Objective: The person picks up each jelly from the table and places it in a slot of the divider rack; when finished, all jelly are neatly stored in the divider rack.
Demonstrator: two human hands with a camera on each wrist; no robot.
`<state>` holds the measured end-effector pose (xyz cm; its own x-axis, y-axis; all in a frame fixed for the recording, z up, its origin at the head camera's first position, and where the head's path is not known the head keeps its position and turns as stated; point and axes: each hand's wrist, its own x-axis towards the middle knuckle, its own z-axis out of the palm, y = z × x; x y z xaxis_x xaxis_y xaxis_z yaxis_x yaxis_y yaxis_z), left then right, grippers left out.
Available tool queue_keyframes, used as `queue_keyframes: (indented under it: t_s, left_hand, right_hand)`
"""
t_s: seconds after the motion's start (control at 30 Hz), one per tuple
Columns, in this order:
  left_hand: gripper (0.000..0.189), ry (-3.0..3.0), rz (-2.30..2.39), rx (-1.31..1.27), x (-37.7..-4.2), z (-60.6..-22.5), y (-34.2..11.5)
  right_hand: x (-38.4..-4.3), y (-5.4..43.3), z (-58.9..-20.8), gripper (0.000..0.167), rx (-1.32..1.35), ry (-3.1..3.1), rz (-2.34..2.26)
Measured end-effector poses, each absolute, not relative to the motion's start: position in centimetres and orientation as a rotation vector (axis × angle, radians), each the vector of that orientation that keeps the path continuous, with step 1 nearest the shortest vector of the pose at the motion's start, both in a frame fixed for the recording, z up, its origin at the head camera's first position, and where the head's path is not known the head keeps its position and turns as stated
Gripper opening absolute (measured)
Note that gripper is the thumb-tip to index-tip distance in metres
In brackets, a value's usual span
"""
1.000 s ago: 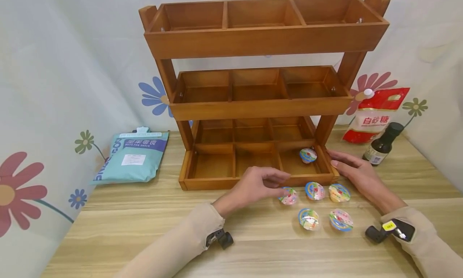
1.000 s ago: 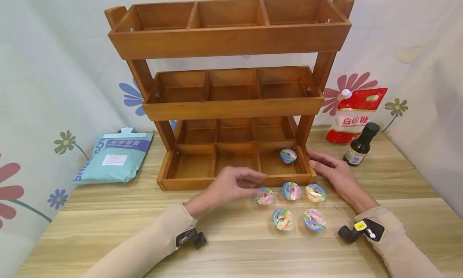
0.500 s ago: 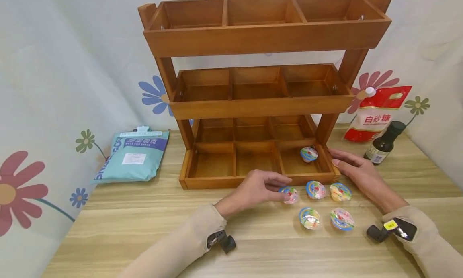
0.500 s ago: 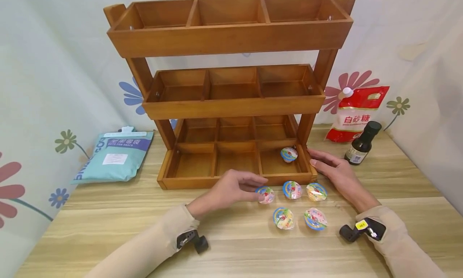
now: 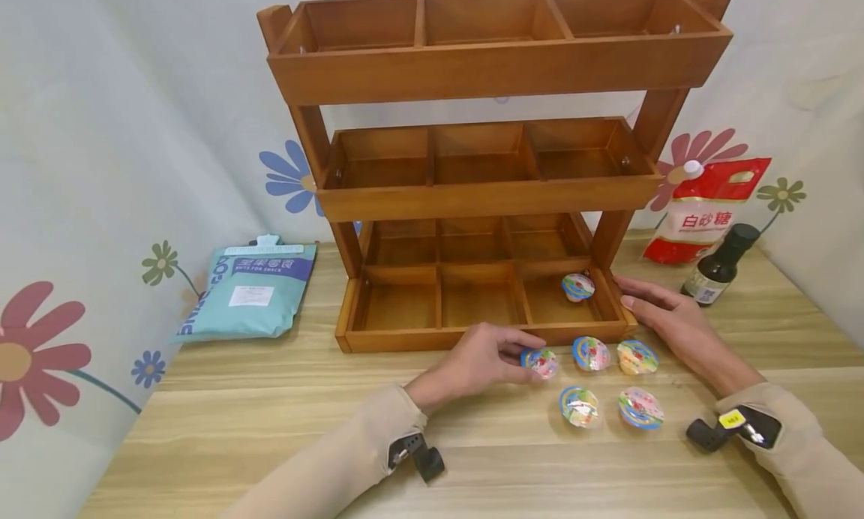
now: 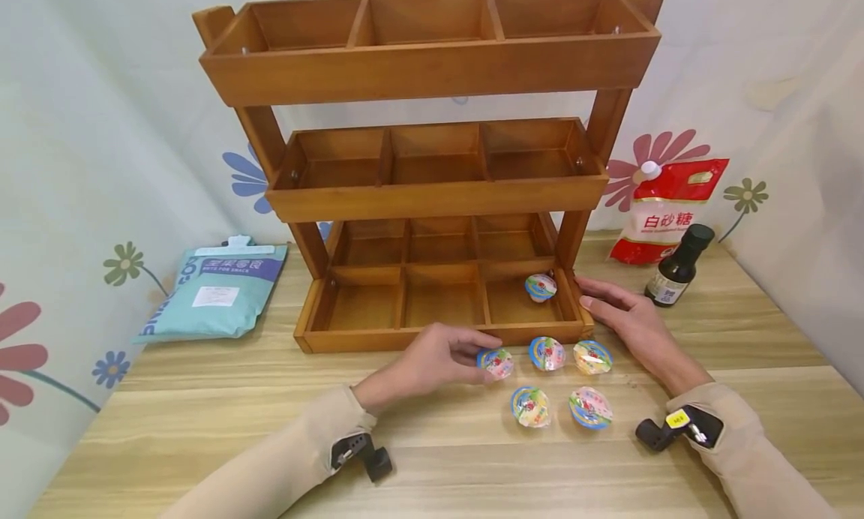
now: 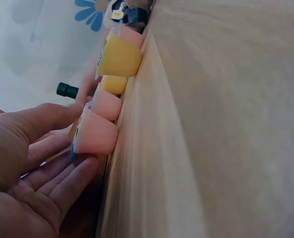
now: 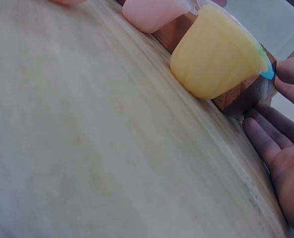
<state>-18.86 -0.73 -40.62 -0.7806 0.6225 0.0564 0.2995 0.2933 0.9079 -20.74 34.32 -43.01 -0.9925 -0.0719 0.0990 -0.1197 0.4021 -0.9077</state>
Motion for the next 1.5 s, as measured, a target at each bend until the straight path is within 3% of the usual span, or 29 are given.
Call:
queue_keyframes:
  t_s: [0.47, 1.5]
  left_hand:
    - [0.048, 2.238, 1.506, 0.789, -18.5, -41.2, -0.6]
    - [0.045, 2.291, 1.532, 0.825, -18.4, -40.1, -0.5]
  right_hand:
    - [-20.5, 34.3, -43.1, 0.057, 0.156, -2.617, 1.682]
    - [-20.5, 34.3, -43.0, 0.055, 0.197, -2.614, 1.669]
